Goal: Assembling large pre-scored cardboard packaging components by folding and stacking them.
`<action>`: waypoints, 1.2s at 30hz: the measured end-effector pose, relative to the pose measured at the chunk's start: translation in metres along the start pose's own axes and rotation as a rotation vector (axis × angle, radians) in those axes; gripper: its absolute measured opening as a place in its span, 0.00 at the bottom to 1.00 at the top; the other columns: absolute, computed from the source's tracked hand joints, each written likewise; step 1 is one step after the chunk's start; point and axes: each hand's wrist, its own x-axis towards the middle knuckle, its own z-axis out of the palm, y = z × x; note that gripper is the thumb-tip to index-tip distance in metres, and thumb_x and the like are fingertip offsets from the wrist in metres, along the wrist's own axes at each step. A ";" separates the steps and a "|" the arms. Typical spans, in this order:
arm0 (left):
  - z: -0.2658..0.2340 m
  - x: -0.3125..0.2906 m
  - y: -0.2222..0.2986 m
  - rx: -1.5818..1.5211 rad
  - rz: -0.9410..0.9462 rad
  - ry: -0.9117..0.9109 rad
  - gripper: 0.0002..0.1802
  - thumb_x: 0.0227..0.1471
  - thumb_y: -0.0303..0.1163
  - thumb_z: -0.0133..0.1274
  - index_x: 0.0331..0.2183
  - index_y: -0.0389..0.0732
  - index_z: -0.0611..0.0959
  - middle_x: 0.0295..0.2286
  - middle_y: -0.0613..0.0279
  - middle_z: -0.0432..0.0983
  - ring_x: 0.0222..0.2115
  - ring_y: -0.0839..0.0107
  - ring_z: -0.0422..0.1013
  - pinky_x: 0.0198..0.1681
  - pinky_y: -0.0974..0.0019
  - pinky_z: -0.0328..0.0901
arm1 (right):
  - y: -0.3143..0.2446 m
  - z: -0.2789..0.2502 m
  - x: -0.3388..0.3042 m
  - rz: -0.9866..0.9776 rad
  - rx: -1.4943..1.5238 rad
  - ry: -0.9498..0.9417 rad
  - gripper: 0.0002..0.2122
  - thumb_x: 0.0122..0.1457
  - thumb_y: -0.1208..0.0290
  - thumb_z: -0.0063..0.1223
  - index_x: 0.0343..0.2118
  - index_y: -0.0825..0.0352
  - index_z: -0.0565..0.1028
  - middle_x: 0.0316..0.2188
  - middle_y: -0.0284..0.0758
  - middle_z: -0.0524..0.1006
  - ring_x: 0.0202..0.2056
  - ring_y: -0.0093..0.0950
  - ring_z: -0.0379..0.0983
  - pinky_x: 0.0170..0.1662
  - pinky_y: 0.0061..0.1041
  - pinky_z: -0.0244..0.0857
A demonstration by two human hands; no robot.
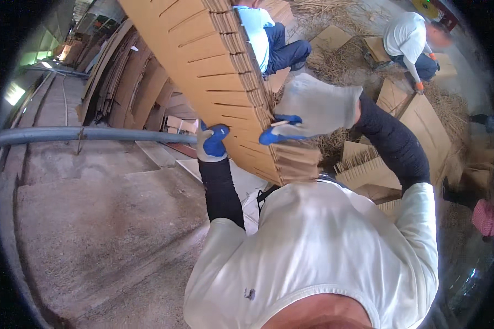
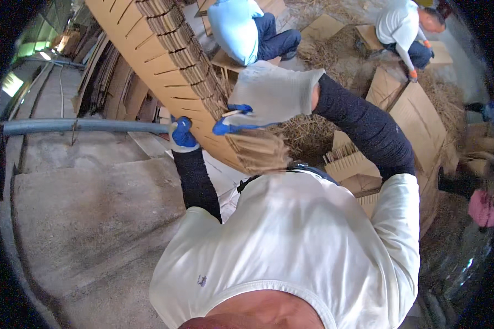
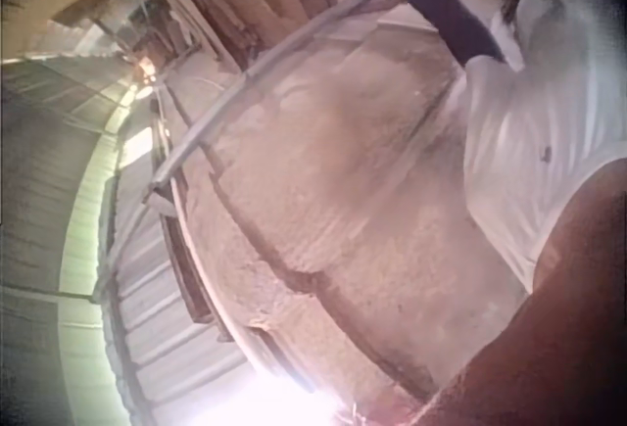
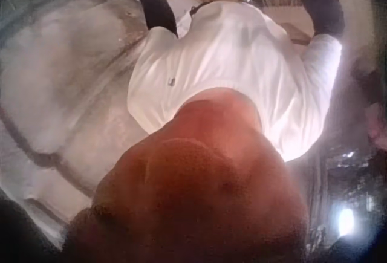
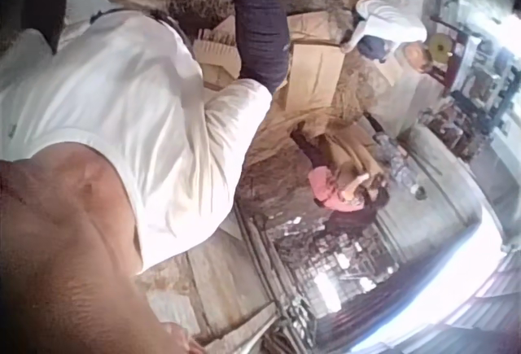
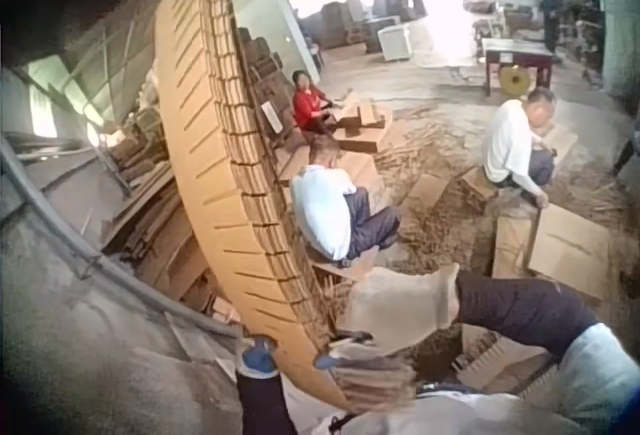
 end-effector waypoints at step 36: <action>-0.039 0.019 0.004 0.226 0.096 0.154 0.37 0.33 0.26 0.62 0.50 0.34 0.71 0.42 0.53 0.75 0.40 0.61 0.75 0.43 0.63 0.72 | 0.052 0.005 -0.015 0.260 -0.049 0.203 0.21 0.59 0.54 0.50 0.46 0.69 0.71 0.31 0.46 0.76 0.33 0.44 0.75 0.37 0.38 0.68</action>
